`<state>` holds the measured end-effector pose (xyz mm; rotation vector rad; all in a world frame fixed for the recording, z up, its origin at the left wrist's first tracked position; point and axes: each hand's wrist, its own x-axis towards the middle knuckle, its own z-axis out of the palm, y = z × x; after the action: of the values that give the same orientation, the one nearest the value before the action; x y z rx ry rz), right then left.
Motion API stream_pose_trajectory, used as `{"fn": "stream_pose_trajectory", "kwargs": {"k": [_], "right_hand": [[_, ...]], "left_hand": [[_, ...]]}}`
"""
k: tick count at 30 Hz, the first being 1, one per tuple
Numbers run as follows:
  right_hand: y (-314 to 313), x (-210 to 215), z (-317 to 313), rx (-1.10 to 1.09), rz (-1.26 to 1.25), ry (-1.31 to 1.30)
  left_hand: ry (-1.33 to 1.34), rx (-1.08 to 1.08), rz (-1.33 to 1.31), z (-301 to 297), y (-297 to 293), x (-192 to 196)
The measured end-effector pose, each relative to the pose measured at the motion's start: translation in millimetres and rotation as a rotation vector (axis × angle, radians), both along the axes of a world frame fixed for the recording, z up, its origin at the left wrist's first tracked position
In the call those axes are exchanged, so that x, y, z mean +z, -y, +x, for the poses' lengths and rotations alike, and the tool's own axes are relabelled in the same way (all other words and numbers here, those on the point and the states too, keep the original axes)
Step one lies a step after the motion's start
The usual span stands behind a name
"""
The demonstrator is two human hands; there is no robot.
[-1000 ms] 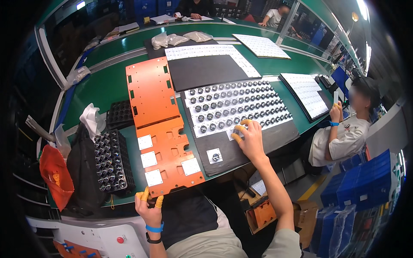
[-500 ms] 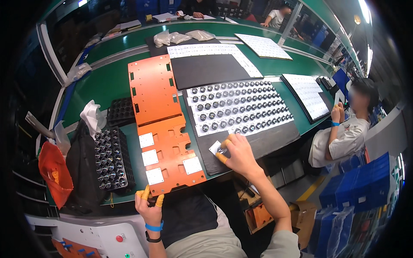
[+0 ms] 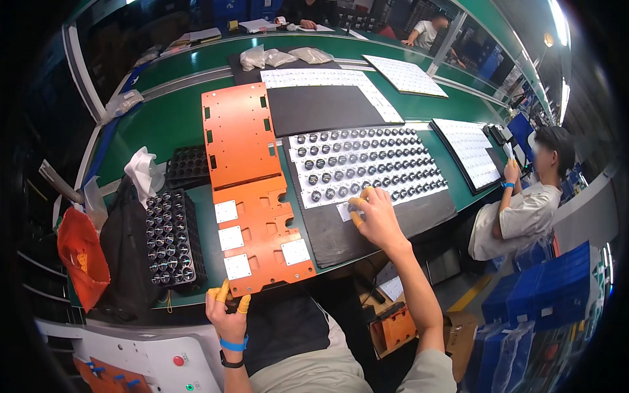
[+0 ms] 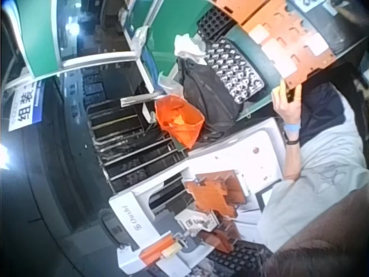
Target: The person places small white square components onto an orange plastic jig at a factory workstation. They handle the components one by one, positioning them into specific slots on the jig. The person also briefly interacts with a white machine labeled 'Qushi' to the left, placing the jig onto it before returning to the manual placement task.
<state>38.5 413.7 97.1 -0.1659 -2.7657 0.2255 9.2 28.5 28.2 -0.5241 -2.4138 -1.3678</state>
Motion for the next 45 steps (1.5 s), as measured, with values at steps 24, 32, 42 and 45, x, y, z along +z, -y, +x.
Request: {"fn": "stream_pose_trajectory", "kwargs": {"k": [24, 32, 42, 45], "right_hand": [[6, 3, -1, -0.054, 0.08, -0.052], [100, 24, -2, -0.071, -0.537, 0.287], [90, -30, -10, 0.086, -1.073, 0.346], [91, -12, -16, 0.045, -1.039, 0.491]], "left_hand": [[-0.002, 0.002, 0.01, 1, 1, -1], [0.004, 0.015, 0.023, 1, 0, -3], [0.011, 0.001, -0.033, 2, 1, 1], [0.005, 0.02, 0.004, 2, -1, -1]]}}
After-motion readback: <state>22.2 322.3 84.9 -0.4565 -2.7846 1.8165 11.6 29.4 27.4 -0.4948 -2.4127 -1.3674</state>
